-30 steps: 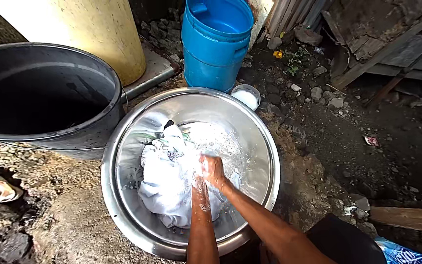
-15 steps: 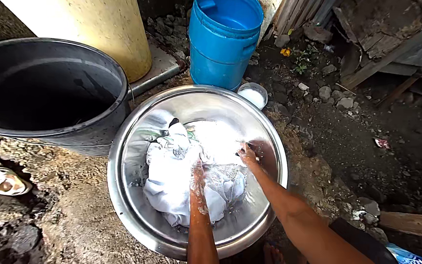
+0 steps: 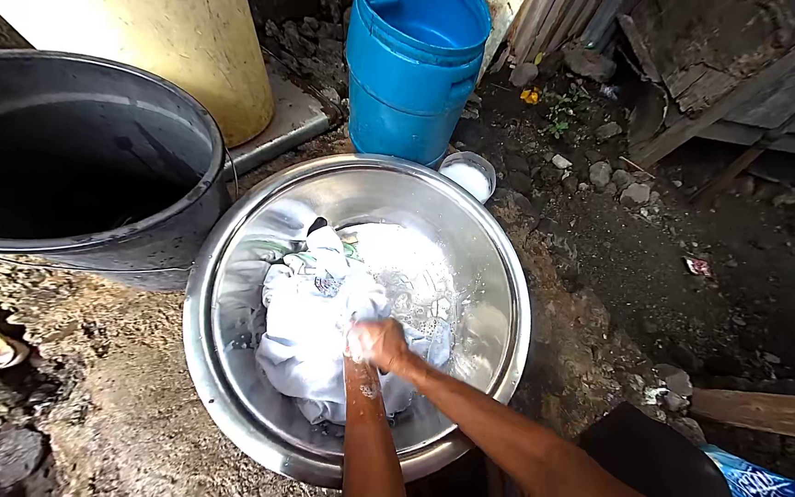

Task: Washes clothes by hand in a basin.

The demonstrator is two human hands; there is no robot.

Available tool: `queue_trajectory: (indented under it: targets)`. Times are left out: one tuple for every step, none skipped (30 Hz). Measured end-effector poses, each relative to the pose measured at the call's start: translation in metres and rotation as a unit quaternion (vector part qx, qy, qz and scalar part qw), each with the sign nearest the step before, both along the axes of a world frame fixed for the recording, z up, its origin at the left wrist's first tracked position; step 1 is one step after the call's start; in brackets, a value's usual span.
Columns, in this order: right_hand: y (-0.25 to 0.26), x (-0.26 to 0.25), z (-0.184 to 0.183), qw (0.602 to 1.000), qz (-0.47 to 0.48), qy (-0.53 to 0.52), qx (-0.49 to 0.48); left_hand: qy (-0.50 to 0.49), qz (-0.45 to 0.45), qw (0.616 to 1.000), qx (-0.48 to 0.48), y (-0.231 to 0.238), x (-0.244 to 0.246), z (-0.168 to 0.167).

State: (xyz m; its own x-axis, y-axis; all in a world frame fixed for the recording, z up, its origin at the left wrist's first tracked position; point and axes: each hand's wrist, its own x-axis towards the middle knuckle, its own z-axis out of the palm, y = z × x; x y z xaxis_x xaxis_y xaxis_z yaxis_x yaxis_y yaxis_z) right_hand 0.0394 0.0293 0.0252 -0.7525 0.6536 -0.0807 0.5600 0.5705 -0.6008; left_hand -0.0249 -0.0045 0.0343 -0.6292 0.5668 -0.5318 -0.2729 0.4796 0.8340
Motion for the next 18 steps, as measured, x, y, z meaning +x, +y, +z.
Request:
queue_trajectory:
  targets:
    - [0.021, -0.002, -0.004, 0.998, -0.059, -0.029, -0.002, 0.058, -0.022, 0.998, 0.016, 0.004, 0.003, -0.017]
    - [0.044, -0.005, -0.008, 0.993, -0.104, -0.063, -0.007, 0.093, -0.056, 0.994, 0.014, 0.009, 0.003, -0.021]
    - [0.065, -0.003, -0.013, 0.987, -0.133, -0.091, -0.016, 0.108, -0.102, 0.989, -0.011, 0.010, 0.002, -0.015]
    - [0.082, 0.004, -0.016, 0.982, -0.150, -0.115, -0.021, 0.092, -0.112, 0.989, -0.022, 0.013, 0.003, -0.005]
    - [0.097, 0.014, -0.014, 0.979, -0.153, -0.135, -0.024, 0.047, -0.077, 0.996, -0.005, 0.019, 0.003, 0.003]
    - [0.111, 0.025, -0.009, 0.978, -0.147, -0.144, -0.023, 0.001, -0.034, 0.999, 0.029, 0.027, -0.001, 0.005]
    - [0.125, 0.039, -0.003, 0.978, -0.140, -0.151, -0.028, -0.050, -0.004, 0.996, 0.074, 0.031, -0.008, 0.004]
    - [0.142, 0.057, 0.003, 0.977, -0.128, -0.163, -0.044, -0.079, 0.015, 0.991, 0.109, 0.032, -0.017, 0.000]
    - [0.159, 0.077, 0.007, 0.975, -0.109, -0.182, -0.068, -0.077, 0.030, 0.990, 0.115, 0.029, -0.025, -0.004]
    - [0.176, 0.095, 0.008, 0.971, -0.083, -0.206, -0.091, -0.055, 0.037, 0.992, 0.105, 0.026, -0.032, -0.009]
    - [0.188, 0.108, 0.007, 0.966, -0.064, -0.225, -0.112, -0.027, 0.033, 0.995, 0.087, 0.022, -0.037, -0.014]
    - [0.194, 0.115, 0.002, 0.959, -0.063, -0.244, -0.132, -0.003, 0.020, 0.998, 0.063, 0.019, -0.041, -0.019]
    - [0.194, 0.118, -0.006, 0.954, -0.088, -0.241, -0.158, 0.011, 0.005, 0.999, 0.035, 0.016, -0.040, -0.025]
    - [0.187, 0.117, -0.016, 0.950, -0.127, -0.222, -0.181, 0.012, -0.010, 1.000, 0.008, 0.016, -0.036, -0.030]
    - [0.178, 0.111, -0.031, 0.949, -0.164, -0.197, -0.186, 0.004, -0.022, 1.000, -0.013, 0.016, -0.030, -0.037]
    - [0.168, 0.101, -0.051, 0.952, -0.189, -0.162, -0.178, -0.007, -0.033, 0.999, -0.029, 0.017, -0.026, -0.043]
    - [0.156, 0.086, -0.072, 0.958, -0.202, -0.113, -0.172, -0.017, -0.039, 0.998, -0.035, 0.018, -0.023, -0.047]
    - [0.144, 0.070, -0.091, 0.961, -0.207, -0.053, -0.176, -0.027, -0.036, 0.999, -0.025, 0.017, -0.020, -0.050]
